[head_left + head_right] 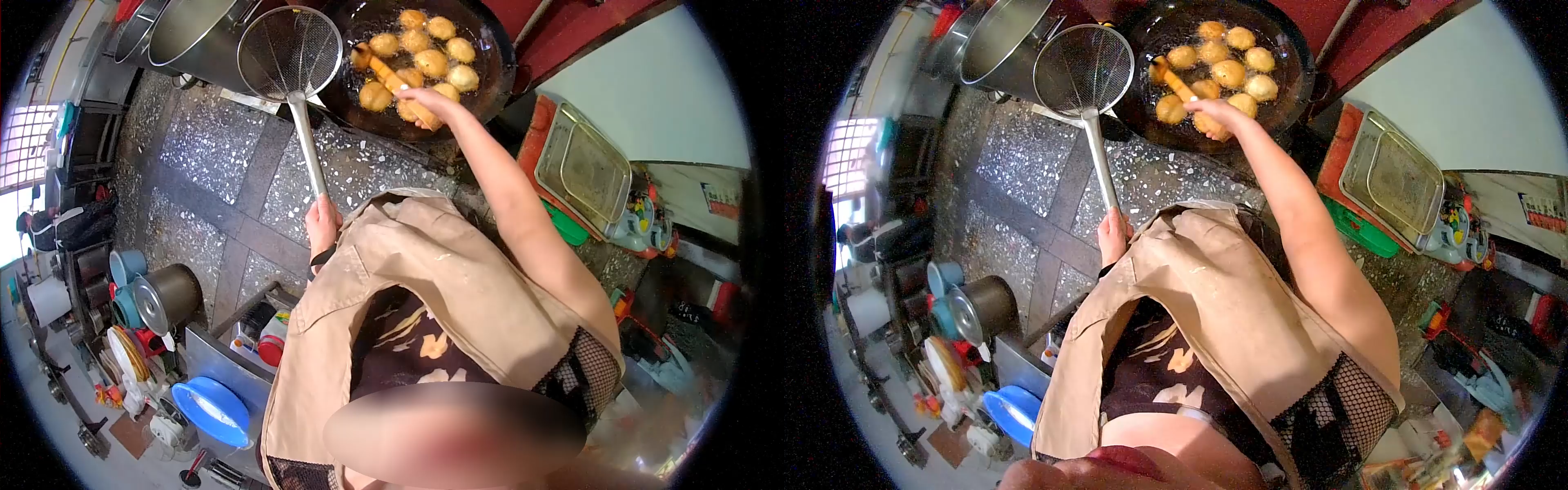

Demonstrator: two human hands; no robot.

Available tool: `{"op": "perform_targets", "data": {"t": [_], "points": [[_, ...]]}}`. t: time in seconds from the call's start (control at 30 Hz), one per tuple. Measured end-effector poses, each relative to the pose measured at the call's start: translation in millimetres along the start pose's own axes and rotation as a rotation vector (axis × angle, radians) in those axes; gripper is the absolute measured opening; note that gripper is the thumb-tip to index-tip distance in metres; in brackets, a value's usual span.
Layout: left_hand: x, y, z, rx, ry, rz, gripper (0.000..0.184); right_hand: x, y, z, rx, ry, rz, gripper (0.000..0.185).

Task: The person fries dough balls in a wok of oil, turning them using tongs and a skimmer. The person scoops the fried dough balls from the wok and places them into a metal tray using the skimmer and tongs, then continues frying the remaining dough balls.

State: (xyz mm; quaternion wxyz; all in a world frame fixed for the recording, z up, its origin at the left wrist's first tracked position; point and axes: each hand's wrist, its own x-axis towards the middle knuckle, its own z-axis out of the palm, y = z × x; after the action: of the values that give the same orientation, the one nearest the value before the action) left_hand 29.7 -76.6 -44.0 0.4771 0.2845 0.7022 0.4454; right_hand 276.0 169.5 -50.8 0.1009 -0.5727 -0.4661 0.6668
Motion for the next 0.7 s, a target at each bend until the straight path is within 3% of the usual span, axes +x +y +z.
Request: {"op": "perform_targets", "data": {"t": [0.1,0.23,0.3,0.37,0.43,0.5,0.7], "points": [[3.0,0.3,2.3,-0.033,-0.016,-0.009,0.041,-22.4,1.4,-22.9,0.359,-0.220,0.120,0.055],[3.5,0.3,2.6,0.007,-0.032,-0.017,0.040,-73.8,18.9,-26.6,0.377,-0.125,0.151,0.055],[5.7,-3.3,3.1,-0.009,-0.044,-0.025,0.040,-101.0,25.9,-24.3,0.185,0.030,0.104,0.054],[7.3,-2.5,4.2,-0.008,-0.047,-0.049,0.040,-124.6,28.6,-19.5,0.197,0.023,0.118,0.052],[8.8,1.7,5.6,-0.025,-0.079,-0.041,0.040,-136.1,37.0,-12.6,0.552,-0.157,0.207,0.053],[8.5,7.4,7.6,0.072,-0.055,-0.051,0.040,-141.0,43.5,-1.2,0.707,-0.282,0.249,0.058],[13.3,5.8,9.1,0.011,-0.070,-0.053,0.041,-115.3,35.9,30.4,0.566,-0.242,0.245,0.067]]}}
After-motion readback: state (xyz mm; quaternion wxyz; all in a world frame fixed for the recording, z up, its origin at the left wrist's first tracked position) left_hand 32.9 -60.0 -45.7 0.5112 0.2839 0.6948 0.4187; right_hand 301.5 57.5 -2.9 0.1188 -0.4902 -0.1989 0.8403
